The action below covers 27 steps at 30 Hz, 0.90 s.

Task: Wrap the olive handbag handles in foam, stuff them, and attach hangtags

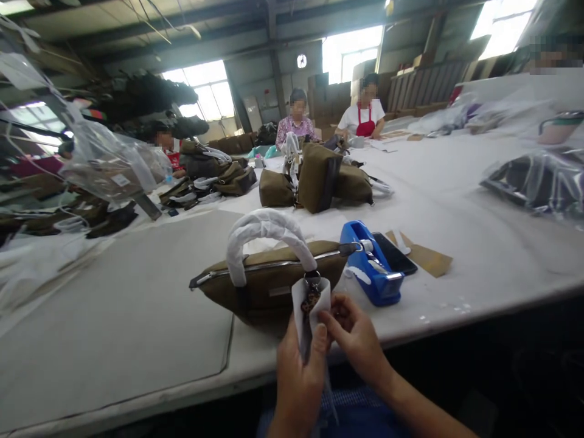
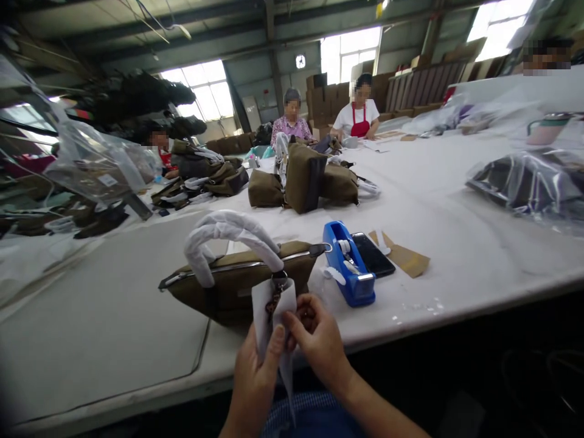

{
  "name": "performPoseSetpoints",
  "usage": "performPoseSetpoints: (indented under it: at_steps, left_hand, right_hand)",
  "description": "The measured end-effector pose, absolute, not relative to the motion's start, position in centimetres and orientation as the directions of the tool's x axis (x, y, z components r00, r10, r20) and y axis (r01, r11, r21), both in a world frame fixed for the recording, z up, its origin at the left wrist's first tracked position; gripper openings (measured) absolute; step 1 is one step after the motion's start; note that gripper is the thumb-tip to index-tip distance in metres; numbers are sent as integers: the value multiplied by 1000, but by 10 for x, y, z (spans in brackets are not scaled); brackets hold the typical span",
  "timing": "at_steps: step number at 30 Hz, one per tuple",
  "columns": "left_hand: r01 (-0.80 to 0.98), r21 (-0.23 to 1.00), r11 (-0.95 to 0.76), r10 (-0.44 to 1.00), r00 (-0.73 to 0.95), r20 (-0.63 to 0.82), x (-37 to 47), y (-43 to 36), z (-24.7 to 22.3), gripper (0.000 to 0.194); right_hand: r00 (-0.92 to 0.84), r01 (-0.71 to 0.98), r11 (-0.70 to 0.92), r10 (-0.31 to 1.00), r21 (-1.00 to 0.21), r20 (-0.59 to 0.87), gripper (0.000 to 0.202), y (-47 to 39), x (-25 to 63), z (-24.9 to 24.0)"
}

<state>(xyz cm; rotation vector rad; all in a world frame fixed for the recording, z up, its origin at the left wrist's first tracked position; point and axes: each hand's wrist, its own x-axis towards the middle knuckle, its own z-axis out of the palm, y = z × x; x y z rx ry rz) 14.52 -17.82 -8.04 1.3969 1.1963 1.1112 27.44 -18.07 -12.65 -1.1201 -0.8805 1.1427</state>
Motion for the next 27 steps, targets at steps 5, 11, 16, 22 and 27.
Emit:
performPoseSetpoints:
  at_steps: [5,11,16,22,27]
  left_hand:
    - [268,957,-110,978,199,57,128,-165,-74,38]
    - [412,875,-254,952,265,151,122,-165,-69,42]
    - [564,710,-422,903,188,387,131,-171,-95,51]
    - [692,499,-522,784,157,601,142,-167,-113,58]
    - [730,320,-605,665,241,707,142,-163,-122,67]
  right_hand:
    - [157,-91,44,987,-995,29,46,-181,288,-115]
    - [261,214,114,950,-970,169,42,-168,284,-100]
    - [350,225,112,918,-968,188,47,-161,270,-101]
    - [355,174,132,916,-976,187,46,-160,263,-102]
    - [331,30,94,938,-995,99,48,-161,261,-105]
